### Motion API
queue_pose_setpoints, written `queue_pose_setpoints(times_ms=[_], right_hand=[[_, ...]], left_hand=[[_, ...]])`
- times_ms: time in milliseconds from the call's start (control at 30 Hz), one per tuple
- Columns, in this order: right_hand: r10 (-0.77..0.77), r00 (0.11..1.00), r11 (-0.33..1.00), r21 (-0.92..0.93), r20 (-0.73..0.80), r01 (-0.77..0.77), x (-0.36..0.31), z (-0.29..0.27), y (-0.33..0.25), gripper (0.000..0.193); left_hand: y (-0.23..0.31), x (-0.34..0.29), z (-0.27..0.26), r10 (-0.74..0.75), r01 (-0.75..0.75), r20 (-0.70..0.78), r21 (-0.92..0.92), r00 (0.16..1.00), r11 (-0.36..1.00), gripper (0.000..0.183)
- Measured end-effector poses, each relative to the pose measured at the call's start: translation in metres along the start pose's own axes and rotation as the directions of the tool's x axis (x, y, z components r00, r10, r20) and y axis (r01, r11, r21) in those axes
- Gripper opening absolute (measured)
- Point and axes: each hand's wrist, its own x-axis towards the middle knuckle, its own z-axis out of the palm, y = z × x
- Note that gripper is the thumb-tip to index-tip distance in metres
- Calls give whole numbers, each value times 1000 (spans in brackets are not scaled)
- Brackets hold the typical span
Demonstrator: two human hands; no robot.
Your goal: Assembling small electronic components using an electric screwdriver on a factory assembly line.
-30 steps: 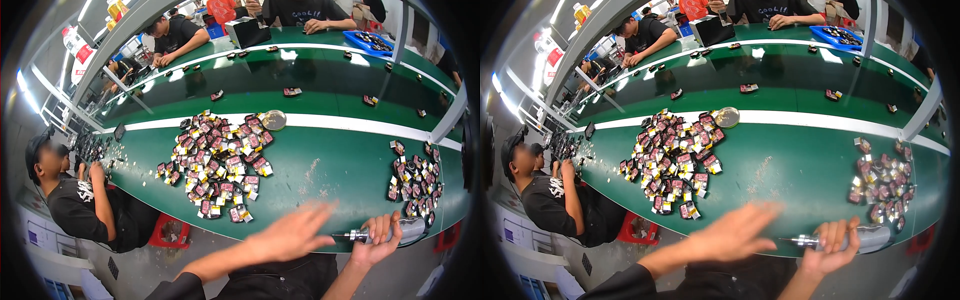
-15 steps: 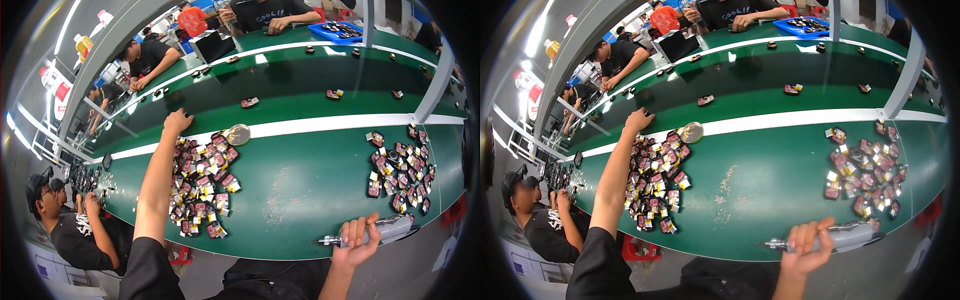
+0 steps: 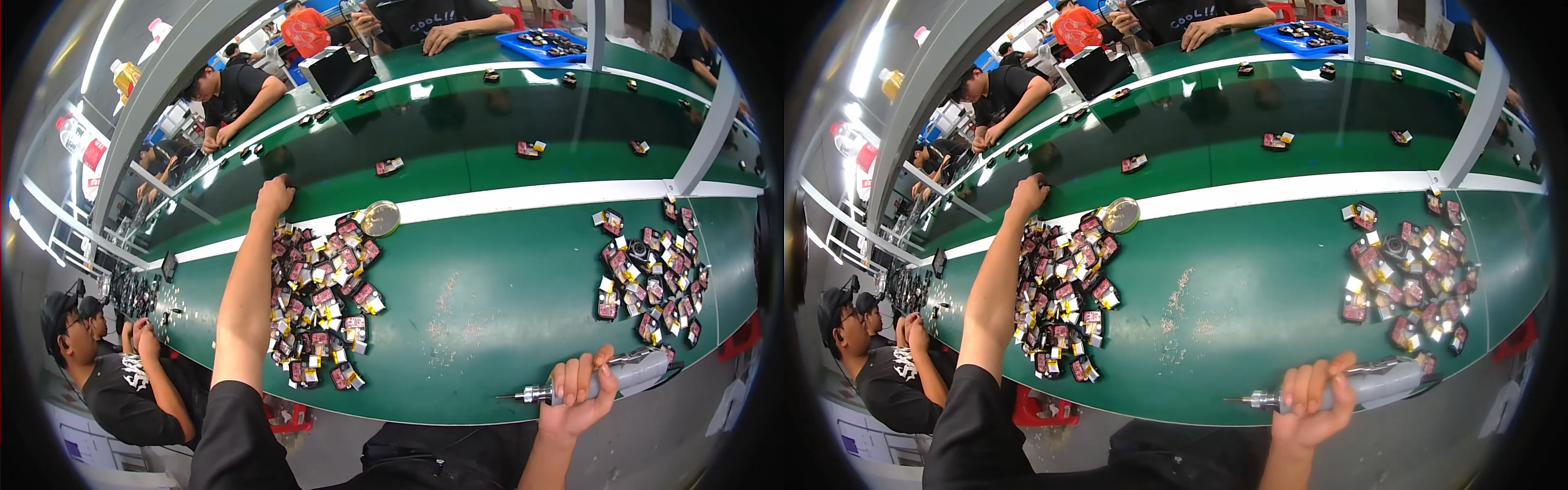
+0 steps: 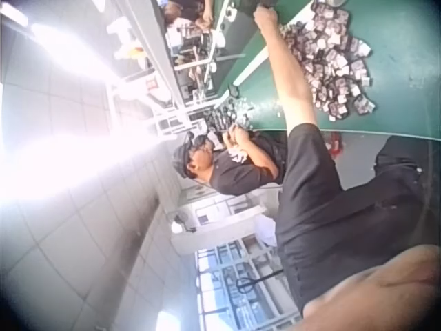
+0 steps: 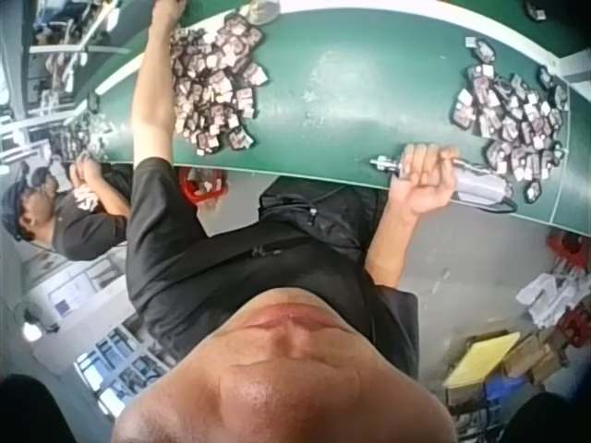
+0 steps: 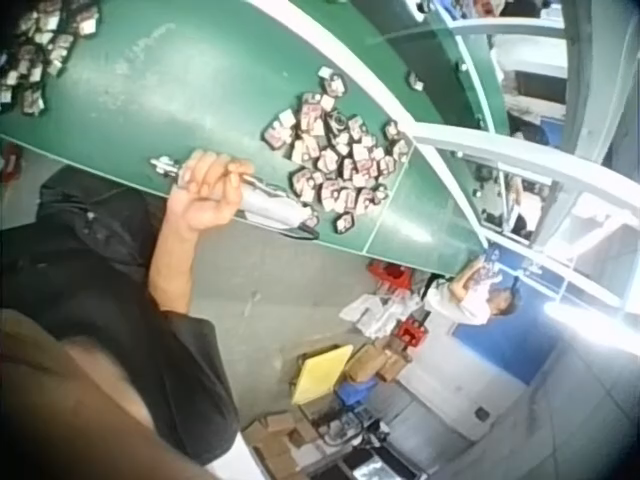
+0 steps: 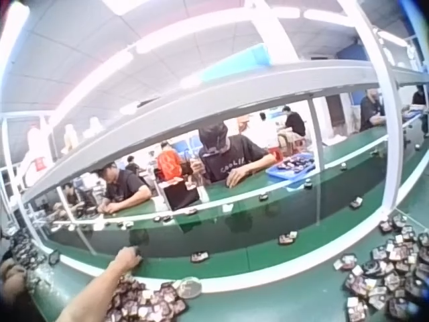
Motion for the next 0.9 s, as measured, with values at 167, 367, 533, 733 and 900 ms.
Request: queue_pose_setpoints(times_ms=[167, 367, 533, 733, 900], right_hand=[[24, 1000, 1000, 9, -5, -24, -4, 3, -1, 7], [6, 1000, 999, -36, -7, -6, -10, 1, -8, 7], [66, 996, 992, 108, 57, -72, -4, -11, -9, 11], [123, 992, 990, 57, 39, -125, -20, -11, -18, 12], [166, 983, 986, -42, 80, -164, -49, -11, -25, 10]], left_hand=[[-30, -7, -2, -21, 11, -114, -81, 993, 997, 33], [62, -65, -41, 493, -535, -213, -246, 843, 808, 31], [201, -234, -84, 878, -892, -251, -316, 407, 323, 49], [248, -345, -54, 957, -901, -243, -432, 161, 42, 44], [263, -357, -41, 919, -834, -302, -549, 255, 51, 44]])
